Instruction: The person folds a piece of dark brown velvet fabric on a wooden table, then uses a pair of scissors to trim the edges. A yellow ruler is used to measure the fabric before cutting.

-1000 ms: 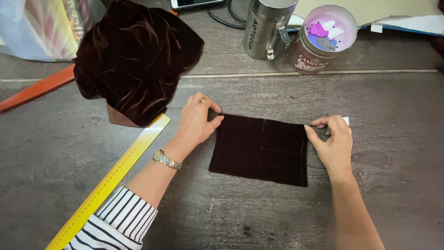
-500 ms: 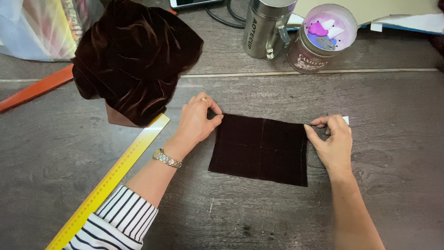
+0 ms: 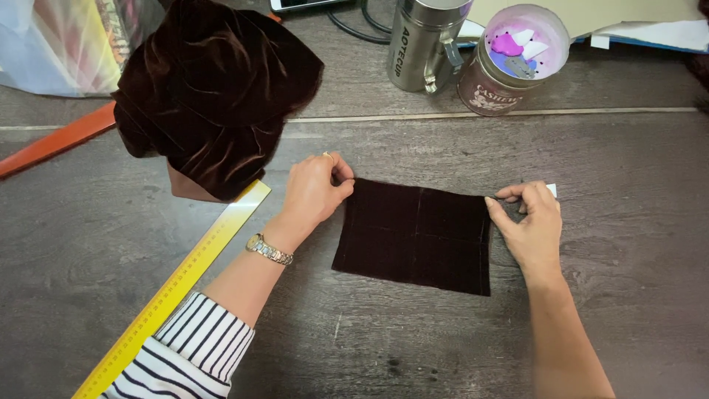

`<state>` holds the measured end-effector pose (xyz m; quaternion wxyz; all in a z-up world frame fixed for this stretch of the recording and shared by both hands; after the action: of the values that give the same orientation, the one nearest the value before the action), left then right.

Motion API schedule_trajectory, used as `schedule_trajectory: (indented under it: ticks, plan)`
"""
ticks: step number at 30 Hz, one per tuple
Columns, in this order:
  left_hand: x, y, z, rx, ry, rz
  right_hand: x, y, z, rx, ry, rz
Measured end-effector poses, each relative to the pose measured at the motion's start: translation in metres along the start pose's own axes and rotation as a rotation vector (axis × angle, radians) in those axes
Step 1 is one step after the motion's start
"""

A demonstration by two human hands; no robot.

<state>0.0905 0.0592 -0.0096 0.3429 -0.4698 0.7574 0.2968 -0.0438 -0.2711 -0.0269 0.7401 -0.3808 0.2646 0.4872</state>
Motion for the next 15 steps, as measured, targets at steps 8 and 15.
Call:
schedule_trajectory:
  ticks: [8, 15]
  plan:
    - [0.0018, -0.0067, 0.0028, -0.019, -0.029, 0.043, 0.0003, -0.0004, -0.0013, -0.004, 0.004, 0.008]
    - [-0.0049, 0.0008, 0.0050, 0.189, 0.053, -0.139, 0.0008, 0.0004, 0.0003, -0.006, -0.005, 0.001]
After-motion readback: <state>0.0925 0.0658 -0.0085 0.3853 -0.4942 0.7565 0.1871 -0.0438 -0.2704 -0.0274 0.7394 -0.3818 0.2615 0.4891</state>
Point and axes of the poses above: each hand's wrist, its own y-axis away from the middle knuckle, its own x-axis out of the palm, z = x × y, the point moved 1 cm from there along -y, towards the middle knuckle, and after that the axes turned 2 degrees about z, right-handed, at the moved point
